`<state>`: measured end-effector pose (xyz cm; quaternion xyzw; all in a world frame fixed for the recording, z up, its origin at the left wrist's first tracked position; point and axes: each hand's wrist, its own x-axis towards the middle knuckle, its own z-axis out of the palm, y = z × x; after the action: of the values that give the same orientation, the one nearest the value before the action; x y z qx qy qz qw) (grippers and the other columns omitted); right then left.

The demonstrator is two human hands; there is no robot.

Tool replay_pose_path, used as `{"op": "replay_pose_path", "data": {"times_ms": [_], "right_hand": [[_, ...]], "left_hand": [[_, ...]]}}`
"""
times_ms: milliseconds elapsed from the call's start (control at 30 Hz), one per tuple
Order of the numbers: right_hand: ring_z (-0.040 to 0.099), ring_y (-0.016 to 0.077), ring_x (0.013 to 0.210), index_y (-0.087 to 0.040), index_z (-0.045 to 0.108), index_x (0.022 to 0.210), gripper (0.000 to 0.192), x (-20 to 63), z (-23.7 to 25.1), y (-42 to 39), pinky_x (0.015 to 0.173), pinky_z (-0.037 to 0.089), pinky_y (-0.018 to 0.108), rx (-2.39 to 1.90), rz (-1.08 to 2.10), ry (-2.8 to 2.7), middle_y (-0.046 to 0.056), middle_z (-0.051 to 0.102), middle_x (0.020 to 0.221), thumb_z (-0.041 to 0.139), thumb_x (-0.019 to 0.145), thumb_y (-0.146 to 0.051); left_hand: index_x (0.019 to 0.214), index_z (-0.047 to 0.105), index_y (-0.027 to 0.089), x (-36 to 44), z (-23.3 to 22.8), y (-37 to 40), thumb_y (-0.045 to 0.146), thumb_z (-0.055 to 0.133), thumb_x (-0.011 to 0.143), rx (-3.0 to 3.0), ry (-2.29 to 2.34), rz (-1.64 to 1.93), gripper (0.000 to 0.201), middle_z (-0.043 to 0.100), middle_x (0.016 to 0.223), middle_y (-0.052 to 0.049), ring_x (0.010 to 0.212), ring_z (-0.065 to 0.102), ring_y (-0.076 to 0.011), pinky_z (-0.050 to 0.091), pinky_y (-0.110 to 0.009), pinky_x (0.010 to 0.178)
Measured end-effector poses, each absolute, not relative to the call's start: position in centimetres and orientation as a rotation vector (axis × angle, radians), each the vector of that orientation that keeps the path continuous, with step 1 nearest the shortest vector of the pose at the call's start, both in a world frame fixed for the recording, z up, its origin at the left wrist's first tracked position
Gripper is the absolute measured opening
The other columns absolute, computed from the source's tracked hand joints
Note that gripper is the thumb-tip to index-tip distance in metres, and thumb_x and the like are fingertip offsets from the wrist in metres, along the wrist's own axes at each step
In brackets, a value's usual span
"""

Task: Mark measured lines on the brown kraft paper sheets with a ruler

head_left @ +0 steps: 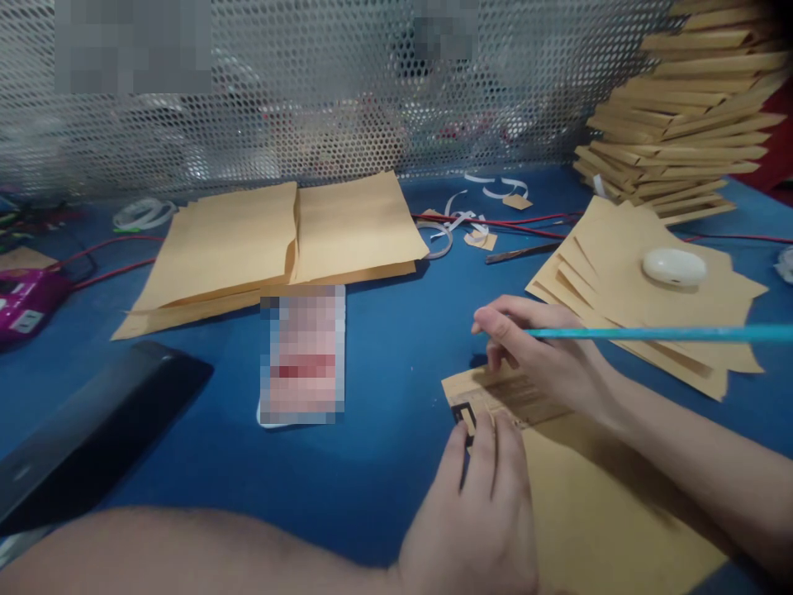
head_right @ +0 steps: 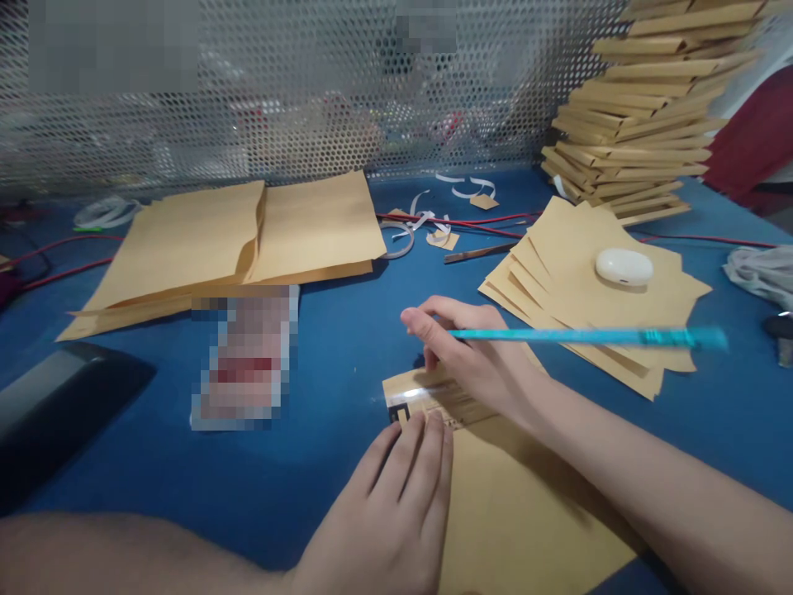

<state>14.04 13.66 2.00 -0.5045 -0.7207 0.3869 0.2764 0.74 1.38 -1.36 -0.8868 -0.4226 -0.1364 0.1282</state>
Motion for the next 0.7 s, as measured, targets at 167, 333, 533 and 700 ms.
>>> {"op": "replay_pose_path", "data": {"times_ms": [167,333,533,700], "right_hand": [[0.057,0.0160,0.066,-0.022,0.058,0.065,0.047,15.4,2.4,15.0,0.061,0.039,0.029,-1.296,0.635,-2.371,0.001,0.064,0.066,0.036,0.095,-0.051],[0.050,0.0185,0.070,-0.021,0.056,0.071,0.040,15.9,1.6,15.6,0.065,0.036,0.031,-1.013,0.340,-2.740,0.002,0.059,0.068,0.033,0.098,-0.041],[0.045,0.0174,0.065,-0.022,0.053,0.067,0.037,16.2,1.0,15.6,0.061,0.032,0.030,-1.007,0.301,-2.787,0.001,0.057,0.064,0.037,0.097,-0.037],[0.044,0.0178,0.064,-0.021,0.052,0.066,0.038,16.0,2.4,14.7,0.058,0.031,0.030,-1.127,0.329,-2.748,0.002,0.056,0.064,0.037,0.096,-0.039]], "left_hand": [[0.117,0.063,0.010,0.6,-1.9,1.3,0.059,0.029,0.095,-2.635,-0.940,-0.477,0.064,0.065,0.115,-0.014,0.107,0.057,-0.0292,0.042,-0.036,0.087],[0.123,0.058,0.011,0.3,-1.6,1.0,0.046,0.035,0.098,-2.655,-0.763,-0.374,0.049,0.062,0.120,-0.015,0.108,0.057,-0.0294,0.043,-0.036,0.084],[0.129,0.053,0.008,0.1,-1.2,0.3,0.028,0.044,0.094,-2.637,-0.647,-0.267,0.041,0.060,0.122,-0.017,0.109,0.057,-0.0314,0.046,-0.037,0.080],[0.127,0.054,0.007,0.2,-1.4,0.4,0.028,0.045,0.093,-2.650,-0.657,-0.318,0.041,0.060,0.122,-0.018,0.110,0.057,-0.0319,0.045,-0.037,0.082]]}}
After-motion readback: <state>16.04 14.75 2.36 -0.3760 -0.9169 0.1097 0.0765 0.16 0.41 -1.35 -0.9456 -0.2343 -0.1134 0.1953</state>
